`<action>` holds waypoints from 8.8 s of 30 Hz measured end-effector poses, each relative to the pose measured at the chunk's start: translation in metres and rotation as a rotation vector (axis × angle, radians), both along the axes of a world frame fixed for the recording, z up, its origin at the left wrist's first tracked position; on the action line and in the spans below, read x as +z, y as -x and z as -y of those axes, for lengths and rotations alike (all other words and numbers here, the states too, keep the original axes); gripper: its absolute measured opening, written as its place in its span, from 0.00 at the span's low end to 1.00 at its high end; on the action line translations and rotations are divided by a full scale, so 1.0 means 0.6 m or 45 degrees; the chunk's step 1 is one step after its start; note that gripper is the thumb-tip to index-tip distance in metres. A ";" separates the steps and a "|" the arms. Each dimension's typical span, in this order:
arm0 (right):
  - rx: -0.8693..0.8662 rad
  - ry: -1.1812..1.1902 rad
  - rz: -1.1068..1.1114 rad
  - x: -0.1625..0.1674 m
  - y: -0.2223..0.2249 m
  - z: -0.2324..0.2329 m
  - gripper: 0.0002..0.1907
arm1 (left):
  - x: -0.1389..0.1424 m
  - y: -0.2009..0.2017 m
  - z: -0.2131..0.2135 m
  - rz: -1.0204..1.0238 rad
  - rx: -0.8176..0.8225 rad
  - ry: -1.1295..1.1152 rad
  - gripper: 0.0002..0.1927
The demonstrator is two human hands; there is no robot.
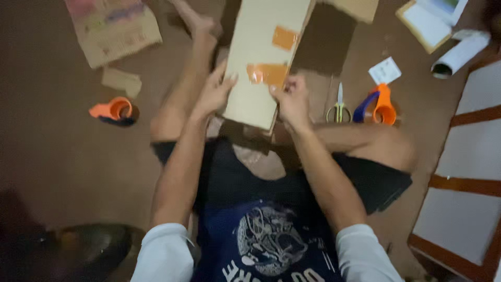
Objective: The person cuts a piece of cardboard with scissors, then folds and tapes the edges to form a box-like structure. They use a tape dispenser to secure the flaps and adjust the cardboard pieces while sitting on the floor.
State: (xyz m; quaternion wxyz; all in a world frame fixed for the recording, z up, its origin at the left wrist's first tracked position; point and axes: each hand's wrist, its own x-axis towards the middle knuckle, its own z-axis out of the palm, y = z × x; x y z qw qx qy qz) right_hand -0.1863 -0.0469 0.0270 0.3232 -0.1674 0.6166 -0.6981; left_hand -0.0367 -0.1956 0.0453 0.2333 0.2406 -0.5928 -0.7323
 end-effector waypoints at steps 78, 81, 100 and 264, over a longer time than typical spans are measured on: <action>0.485 -0.649 -1.570 -0.184 0.025 0.096 0.22 | -0.286 -0.003 -0.061 -0.180 0.707 -0.913 0.33; 0.697 -0.690 -1.687 -0.154 0.024 0.095 0.34 | -0.290 -0.003 -0.062 -0.326 0.625 -0.836 0.33; 1.018 -0.834 -1.909 -0.125 0.005 0.092 0.56 | -0.291 0.005 -0.058 -0.602 0.771 -1.327 0.38; 0.853 -0.682 -0.696 0.000 0.136 0.130 0.27 | -0.179 -0.007 0.207 0.388 -0.082 0.019 0.30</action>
